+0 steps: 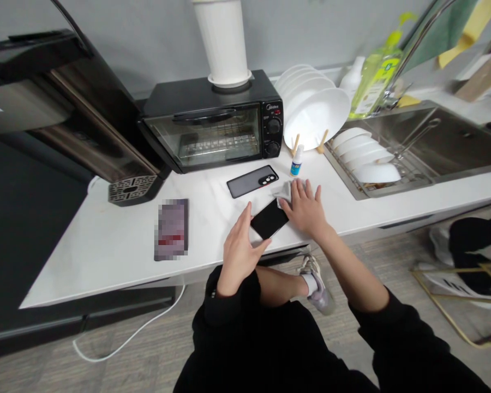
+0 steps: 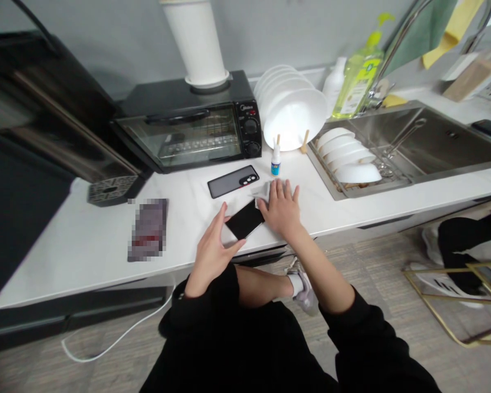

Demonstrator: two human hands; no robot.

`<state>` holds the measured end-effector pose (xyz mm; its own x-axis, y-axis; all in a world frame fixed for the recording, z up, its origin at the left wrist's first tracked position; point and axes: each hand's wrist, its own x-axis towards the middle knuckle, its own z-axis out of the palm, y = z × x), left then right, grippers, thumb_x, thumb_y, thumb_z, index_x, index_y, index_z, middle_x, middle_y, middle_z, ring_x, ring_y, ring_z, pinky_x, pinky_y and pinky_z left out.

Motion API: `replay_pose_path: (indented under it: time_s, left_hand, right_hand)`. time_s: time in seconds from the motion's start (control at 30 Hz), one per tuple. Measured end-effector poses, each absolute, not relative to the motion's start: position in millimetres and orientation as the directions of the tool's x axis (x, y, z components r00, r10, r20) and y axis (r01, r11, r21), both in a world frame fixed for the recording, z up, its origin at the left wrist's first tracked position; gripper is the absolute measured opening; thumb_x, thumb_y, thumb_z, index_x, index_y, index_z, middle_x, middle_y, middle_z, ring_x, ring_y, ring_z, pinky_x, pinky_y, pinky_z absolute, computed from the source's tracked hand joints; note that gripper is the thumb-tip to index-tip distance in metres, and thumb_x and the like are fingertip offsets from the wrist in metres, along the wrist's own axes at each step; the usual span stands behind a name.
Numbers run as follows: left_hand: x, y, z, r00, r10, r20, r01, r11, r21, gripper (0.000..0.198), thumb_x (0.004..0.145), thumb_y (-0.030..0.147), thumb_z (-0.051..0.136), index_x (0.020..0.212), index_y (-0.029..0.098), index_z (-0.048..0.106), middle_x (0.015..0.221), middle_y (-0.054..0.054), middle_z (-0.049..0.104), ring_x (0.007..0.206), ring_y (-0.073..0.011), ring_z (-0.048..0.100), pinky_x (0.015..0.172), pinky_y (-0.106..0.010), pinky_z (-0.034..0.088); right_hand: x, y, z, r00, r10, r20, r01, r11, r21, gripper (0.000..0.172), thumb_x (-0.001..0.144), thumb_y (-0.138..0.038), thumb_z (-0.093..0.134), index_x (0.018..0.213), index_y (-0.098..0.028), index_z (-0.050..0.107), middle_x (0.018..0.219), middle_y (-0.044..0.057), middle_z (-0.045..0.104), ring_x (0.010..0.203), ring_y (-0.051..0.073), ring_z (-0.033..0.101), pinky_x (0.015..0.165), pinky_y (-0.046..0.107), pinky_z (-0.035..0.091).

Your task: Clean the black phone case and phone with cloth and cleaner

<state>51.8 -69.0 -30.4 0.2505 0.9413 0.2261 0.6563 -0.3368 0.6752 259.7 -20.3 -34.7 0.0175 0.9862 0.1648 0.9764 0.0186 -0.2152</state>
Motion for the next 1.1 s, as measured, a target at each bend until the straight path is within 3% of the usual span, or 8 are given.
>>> replay_pose_path:
  time_s: [0.07,0.2,0.27,0.4,0.63,0.83,1.03,1.1]
  left_hand:
    - [51.2,-68.7,-31.7,0.252,0.94,0.23,0.658,-0.34,0.672,0.105,0.086,0.026,0.078,0.169,0.031,0.014,0.169,-0.009,0.041,0.147,-0.0265,0.053,0.125,-0.043,0.041]
    - [50.7,-69.5,-33.3,0.266,0.931,0.249,0.65,-0.364,0.667,0.09,0.093,0.014,0.06,0.169,0.03,0.015,0.172,-0.008,0.035,0.156,-0.024,0.04,0.129,-0.044,0.035]
    - [51.4,-69.9,-32.6,0.265,0.934,0.241,0.648,-0.357,0.673,0.094,0.091,0.017,0.066,0.169,0.03,0.015,0.172,-0.009,0.036,0.155,-0.025,0.042,0.129,-0.044,0.036]
    - [53.1,-69.1,-31.0,0.247,0.942,0.229,0.653,-0.336,0.679,0.107,0.084,0.028,0.081,0.169,0.033,0.015,0.169,-0.009,0.042,0.144,-0.0274,0.055,0.124,-0.045,0.043]
    - [53.3,-69.9,-30.2,0.266,0.935,0.236,0.668,-0.355,0.654,0.1,0.088,0.023,0.074,0.169,0.03,0.015,0.17,-0.009,0.039,0.154,-0.0267,0.043,0.127,-0.044,0.039]
    - [54.3,-69.3,-30.7,0.253,0.939,0.232,0.671,-0.343,0.657,0.105,0.085,0.028,0.079,0.169,0.031,0.015,0.169,-0.009,0.041,0.149,-0.0272,0.051,0.126,-0.044,0.04]
    - [53.3,-69.1,-31.4,0.278,0.923,0.265,0.647,-0.384,0.658,0.095,0.088,0.013,0.064,0.169,0.029,0.016,0.171,-0.009,0.037,0.156,-0.025,0.041,0.128,-0.044,0.036]
    - [53.2,-69.0,-30.9,0.276,0.924,0.265,0.646,-0.383,0.66,0.095,0.089,0.016,0.066,0.169,0.03,0.016,0.171,-0.009,0.037,0.156,-0.0256,0.041,0.129,-0.044,0.036]
  right_hand:
    - [243.5,-26.7,-34.5,-0.052,0.98,0.193,0.972,0.094,-0.216,0.077,0.106,-0.048,0.036,0.162,0.004,0.031,0.171,0.025,0.027,0.162,0.042,0.018,0.128,0.067,0.009]
    - [213.2,-49.6,-32.0,-0.403,0.901,0.164,0.866,0.433,-0.249,0.07,0.106,-0.044,0.033,0.165,-0.005,0.028,0.174,0.015,0.023,0.164,0.028,0.019,0.132,0.057,0.013]
    - [224.5,-44.7,-31.4,-0.37,0.92,0.13,0.884,0.391,-0.255,0.072,0.106,-0.047,0.034,0.166,-0.006,0.028,0.174,0.014,0.024,0.163,0.028,0.02,0.132,0.058,0.012]
    - [259.1,-20.3,-33.2,-0.037,0.989,0.145,0.977,0.067,-0.204,0.08,0.106,-0.053,0.035,0.164,0.001,0.027,0.172,0.022,0.026,0.163,0.041,0.017,0.128,0.068,0.009]
    - [238.2,-52.8,-36.1,-0.338,0.923,0.186,0.904,0.373,-0.209,0.068,0.107,-0.044,0.032,0.166,-0.01,0.028,0.175,0.011,0.024,0.163,0.031,0.019,0.13,0.061,0.014]
    - [254.6,-20.5,-33.6,-0.014,0.978,0.208,0.972,0.062,-0.228,0.072,0.107,-0.045,0.032,0.163,0.0,0.032,0.171,0.021,0.03,0.162,0.042,0.02,0.128,0.069,0.012]
    - [219.3,-57.1,-31.5,-0.407,0.894,0.185,0.86,0.444,-0.253,0.063,0.108,-0.039,0.03,0.166,-0.012,0.031,0.174,0.011,0.027,0.162,0.027,0.023,0.13,0.058,0.018]
    - [230.9,-59.3,-32.8,-0.436,0.884,0.166,0.846,0.466,-0.259,0.063,0.108,-0.04,0.032,0.166,-0.015,0.031,0.174,0.009,0.027,0.162,0.024,0.025,0.131,0.056,0.021]
